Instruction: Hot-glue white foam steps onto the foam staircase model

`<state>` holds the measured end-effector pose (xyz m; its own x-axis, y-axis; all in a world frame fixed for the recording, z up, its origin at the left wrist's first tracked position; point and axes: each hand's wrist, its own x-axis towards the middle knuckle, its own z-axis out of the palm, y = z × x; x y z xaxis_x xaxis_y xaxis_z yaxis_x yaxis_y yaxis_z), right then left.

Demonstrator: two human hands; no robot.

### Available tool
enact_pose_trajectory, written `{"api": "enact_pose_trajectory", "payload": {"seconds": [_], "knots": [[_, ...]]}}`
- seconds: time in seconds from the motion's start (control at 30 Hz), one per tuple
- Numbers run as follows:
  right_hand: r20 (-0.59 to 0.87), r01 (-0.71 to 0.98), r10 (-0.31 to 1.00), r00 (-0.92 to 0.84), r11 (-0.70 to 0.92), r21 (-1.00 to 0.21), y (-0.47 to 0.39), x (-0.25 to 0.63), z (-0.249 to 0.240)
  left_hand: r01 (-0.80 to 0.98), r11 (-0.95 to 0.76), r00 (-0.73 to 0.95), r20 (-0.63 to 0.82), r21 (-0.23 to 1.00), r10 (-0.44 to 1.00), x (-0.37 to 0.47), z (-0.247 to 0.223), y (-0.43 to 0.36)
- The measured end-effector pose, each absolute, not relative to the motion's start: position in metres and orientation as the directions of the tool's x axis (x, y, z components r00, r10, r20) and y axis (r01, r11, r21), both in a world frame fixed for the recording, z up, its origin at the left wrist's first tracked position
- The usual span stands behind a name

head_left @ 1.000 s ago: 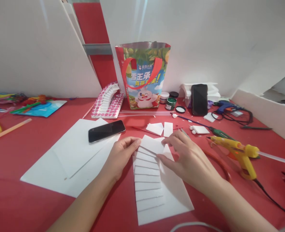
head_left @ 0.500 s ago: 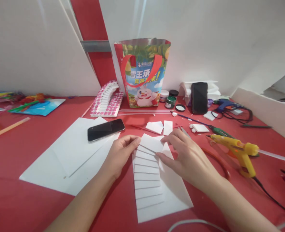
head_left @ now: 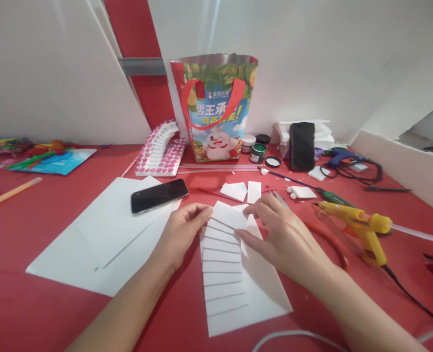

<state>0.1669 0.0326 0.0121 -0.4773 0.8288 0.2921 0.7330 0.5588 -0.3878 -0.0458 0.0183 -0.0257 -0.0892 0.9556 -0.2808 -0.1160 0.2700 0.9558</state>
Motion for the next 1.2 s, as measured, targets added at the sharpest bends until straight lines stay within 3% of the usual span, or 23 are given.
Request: {"api": "enact_pose_trajectory", "payload": {"seconds": [0.17,0.3,0.4,0.5,0.57,1.2], "knots": [[0.237,0.755,0.863,-0.446,0.506,-0.418,0.033,0.170,0.017,-0.112,0.260,-0.087,-0.270,0.959,0.959,-0.046,-0.026,0.019],[0.180,0.784,0.941,-0.285,0.337,-0.521,0.037,0.178,0.025,-0.076,0.251,-0.104,-0.258,0.965,0.961,-0.048,-0.027,0.018],[-0.042,0.733,0.972,-0.230,0.144,-0.665,0.041,0.181,0.023,-0.069,0.234,-0.107,-0.240,0.970,0.965,-0.050,-0.029,0.018],[-0.296,0.613,0.913,-0.282,-0.066,-0.787,0.044,0.179,0.017,-0.099,0.234,-0.092,-0.243,0.967,0.966,-0.050,-0.030,0.017],[-0.369,0.542,0.877,-0.309,-0.157,-0.826,0.044,0.175,0.013,-0.135,0.249,-0.074,-0.261,0.959,0.963,-0.049,-0.028,0.017],[-0.385,0.459,0.856,-0.345,-0.204,-0.865,0.045,0.165,0.009,-0.202,0.301,-0.082,-0.323,0.932,0.943,-0.045,-0.024,0.018]]}}
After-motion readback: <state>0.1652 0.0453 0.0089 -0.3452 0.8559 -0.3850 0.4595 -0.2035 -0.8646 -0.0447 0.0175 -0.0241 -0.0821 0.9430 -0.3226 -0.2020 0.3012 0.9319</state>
